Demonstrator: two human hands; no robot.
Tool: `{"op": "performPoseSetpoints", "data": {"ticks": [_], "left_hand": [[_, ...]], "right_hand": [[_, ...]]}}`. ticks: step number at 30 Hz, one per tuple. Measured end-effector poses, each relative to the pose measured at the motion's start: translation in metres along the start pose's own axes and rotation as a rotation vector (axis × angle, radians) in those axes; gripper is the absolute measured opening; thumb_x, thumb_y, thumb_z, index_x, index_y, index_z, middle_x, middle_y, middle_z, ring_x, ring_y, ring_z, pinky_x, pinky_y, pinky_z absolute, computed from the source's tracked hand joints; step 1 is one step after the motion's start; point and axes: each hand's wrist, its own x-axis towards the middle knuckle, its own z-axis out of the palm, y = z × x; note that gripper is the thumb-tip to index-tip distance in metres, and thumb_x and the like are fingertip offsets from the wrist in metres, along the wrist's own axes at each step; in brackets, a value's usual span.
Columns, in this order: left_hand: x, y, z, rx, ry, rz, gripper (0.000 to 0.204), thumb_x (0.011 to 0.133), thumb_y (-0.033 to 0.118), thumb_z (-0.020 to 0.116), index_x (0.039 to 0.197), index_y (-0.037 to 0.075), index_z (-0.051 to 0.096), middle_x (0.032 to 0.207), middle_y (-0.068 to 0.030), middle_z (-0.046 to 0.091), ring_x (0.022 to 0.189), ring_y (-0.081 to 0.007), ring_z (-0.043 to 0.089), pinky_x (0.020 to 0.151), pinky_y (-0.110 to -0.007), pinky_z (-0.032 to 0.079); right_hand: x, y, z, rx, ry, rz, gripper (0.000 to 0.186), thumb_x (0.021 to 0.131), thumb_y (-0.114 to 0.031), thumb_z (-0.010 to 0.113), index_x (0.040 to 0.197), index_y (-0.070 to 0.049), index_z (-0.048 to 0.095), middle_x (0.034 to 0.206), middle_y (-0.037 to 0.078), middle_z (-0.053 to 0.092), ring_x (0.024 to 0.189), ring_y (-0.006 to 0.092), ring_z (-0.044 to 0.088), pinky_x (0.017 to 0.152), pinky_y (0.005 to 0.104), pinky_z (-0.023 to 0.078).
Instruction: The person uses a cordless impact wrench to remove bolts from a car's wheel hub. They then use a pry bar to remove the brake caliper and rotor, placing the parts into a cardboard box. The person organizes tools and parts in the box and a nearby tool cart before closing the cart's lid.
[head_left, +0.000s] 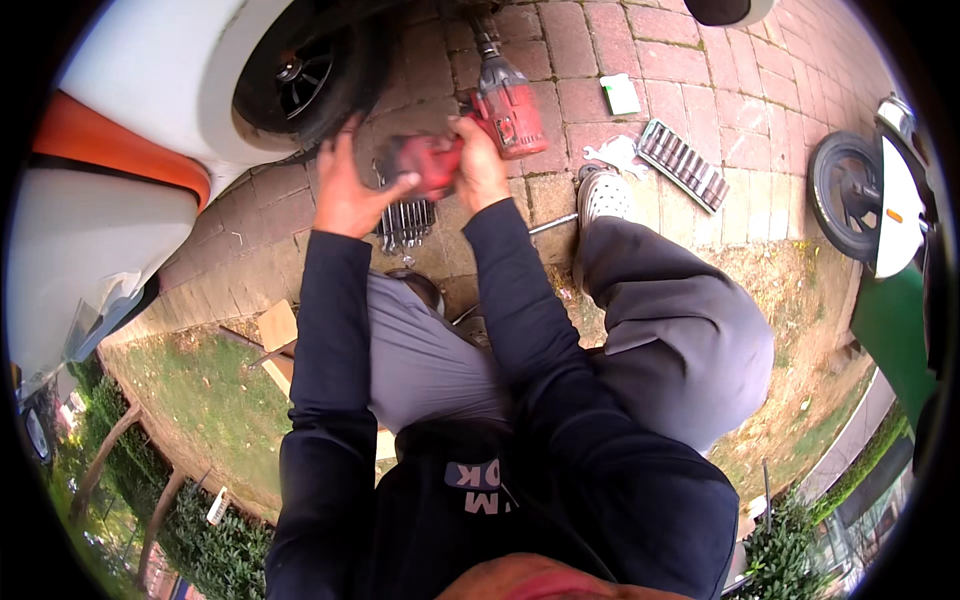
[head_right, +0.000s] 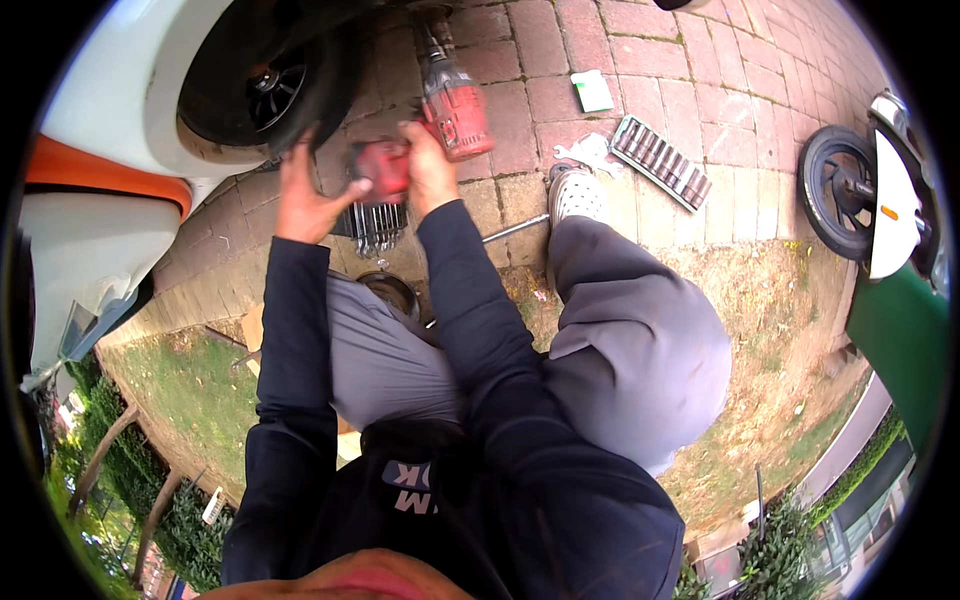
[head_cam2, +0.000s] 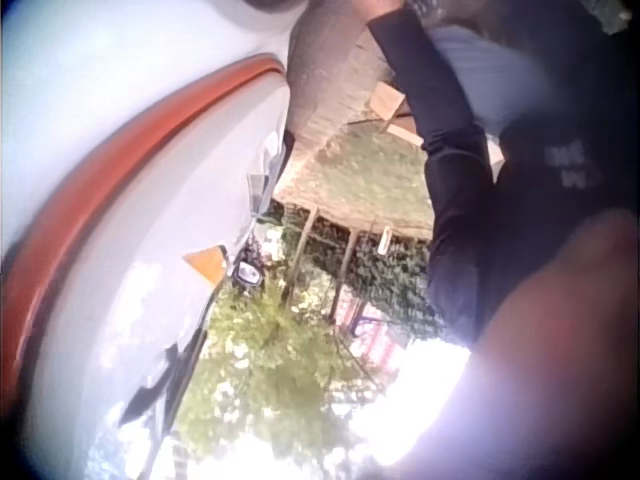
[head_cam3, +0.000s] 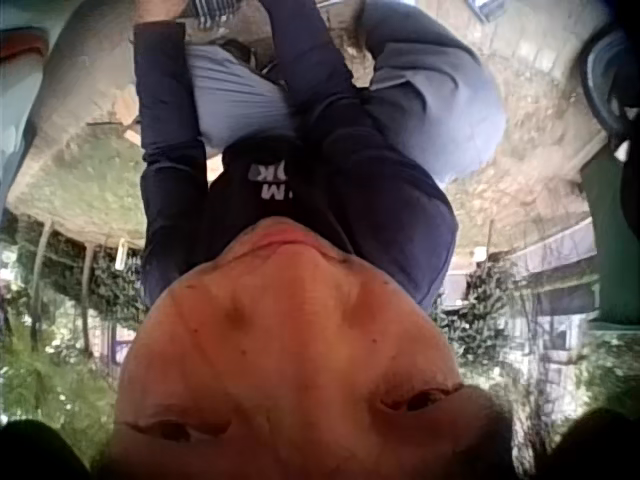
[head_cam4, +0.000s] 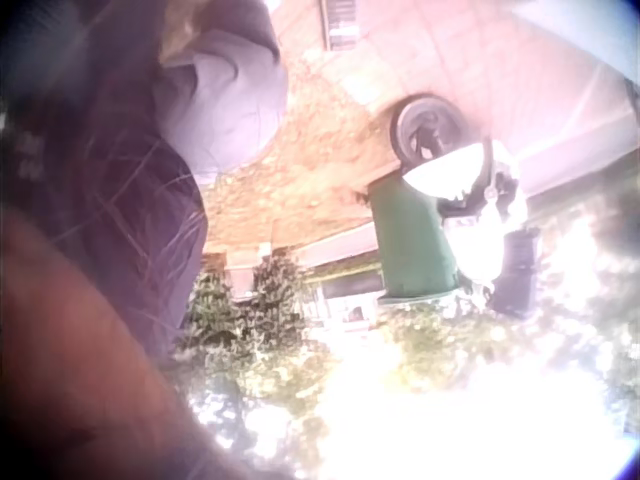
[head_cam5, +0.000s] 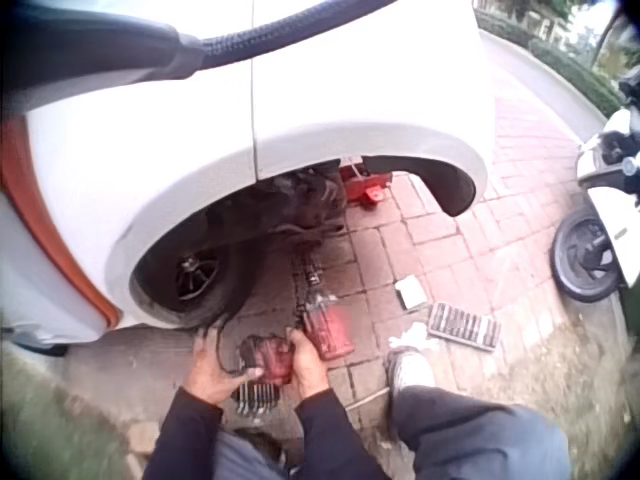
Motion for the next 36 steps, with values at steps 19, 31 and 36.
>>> {"op": "performPoseSetpoints", "data": {"ticks": [19,31,36], "left_hand": [[0.021,-0.007,0.041,0.395,-0.037,0.103,0.090,0.046,0.038,0.092,0.123,0.007,0.056,0.123,-0.0261,0.050,0.115,-0.0446,0.048,0.099,-0.051,0.043],[0.015,0.000,0.040,0.404,-0.055,0.067,0.092,0.046,0.040,0.092,0.124,0.010,0.056,0.128,-0.0275,0.048,0.119,-0.0452,0.046,0.102,-0.051,0.041],[0.015,-0.011,0.046,0.286,-0.092,0.084,0.108,0.051,0.038,0.094,0.142,0.009,0.044,0.141,-0.0285,0.040,0.131,-0.0455,0.039,0.108,-0.050,0.037]], "right_hand": [[0.008,0.014,0.005,0.348,-0.130,0.110,0.004,0.089,-0.004,0.053,0.085,-0.005,0.052,0.071,0.004,0.049,0.061,0.0190,0.047,0.065,0.0349,0.045],[0.002,0.007,0.010,0.371,-0.080,0.124,0.002,0.089,-0.004,0.052,0.087,-0.005,0.051,0.070,0.005,0.048,0.060,0.0186,0.047,0.063,0.0350,0.045],[0.010,0.022,-0.008,0.213,-0.110,0.049,0.006,0.087,-0.007,0.059,0.083,-0.004,0.057,0.070,0.004,0.056,0.060,0.0144,0.052,0.061,0.0311,0.046]]}}
